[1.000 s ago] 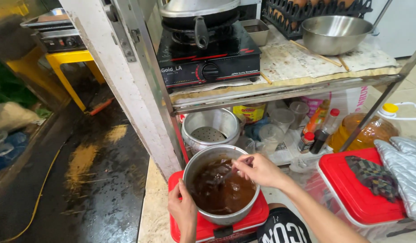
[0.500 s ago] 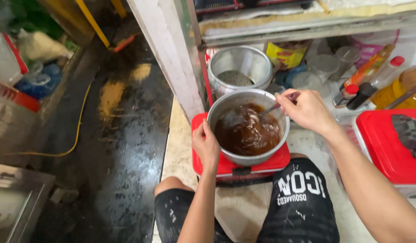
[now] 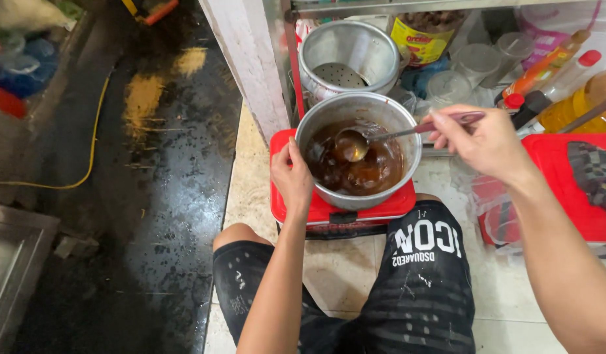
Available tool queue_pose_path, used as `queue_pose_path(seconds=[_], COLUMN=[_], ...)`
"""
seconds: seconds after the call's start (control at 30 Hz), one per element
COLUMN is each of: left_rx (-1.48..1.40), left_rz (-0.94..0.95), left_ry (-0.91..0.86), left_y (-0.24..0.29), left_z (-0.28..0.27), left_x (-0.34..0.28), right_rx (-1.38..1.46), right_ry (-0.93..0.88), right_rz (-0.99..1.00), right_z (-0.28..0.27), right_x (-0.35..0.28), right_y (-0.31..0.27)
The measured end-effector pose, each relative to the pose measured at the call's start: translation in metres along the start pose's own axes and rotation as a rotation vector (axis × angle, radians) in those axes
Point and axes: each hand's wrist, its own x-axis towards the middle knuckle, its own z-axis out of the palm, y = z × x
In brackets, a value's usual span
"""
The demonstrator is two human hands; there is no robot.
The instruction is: Preparing a sauce by adding liquid to a pot, stirring it at a low workstation, and cleaning preparation items like a pitcher and cutting board.
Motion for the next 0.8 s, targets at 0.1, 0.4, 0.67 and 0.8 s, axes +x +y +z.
queue_pose_path(seconds=[0.1,0.4,0.67,0.8], left_rx=[0.003,-0.007,0.009,0.006], left_rz=[-0.025,-0.008,-0.025,-0.007], left_ry=[-0.015,-0.024,-0.032,-0.007], left_y=[0.002,0.006,0.003,-0.001], left_z=[-0.001,-0.003,-0.002,-0.001], left_x=[0.001,0.000,0.000,0.001], right_rx=[0.033,-0.203,-0.291,-0.022], right_ry=[0.067,0.108,0.078,0.070], right_rz=[-0.014,-0.301,0.019,0.024], right_z=[-0.006,0.003,0.011,0.018], right_x=[-0.006,-0.012,0.000,0.007], right_y=[-0.008,-0.018,0.011,0.058])
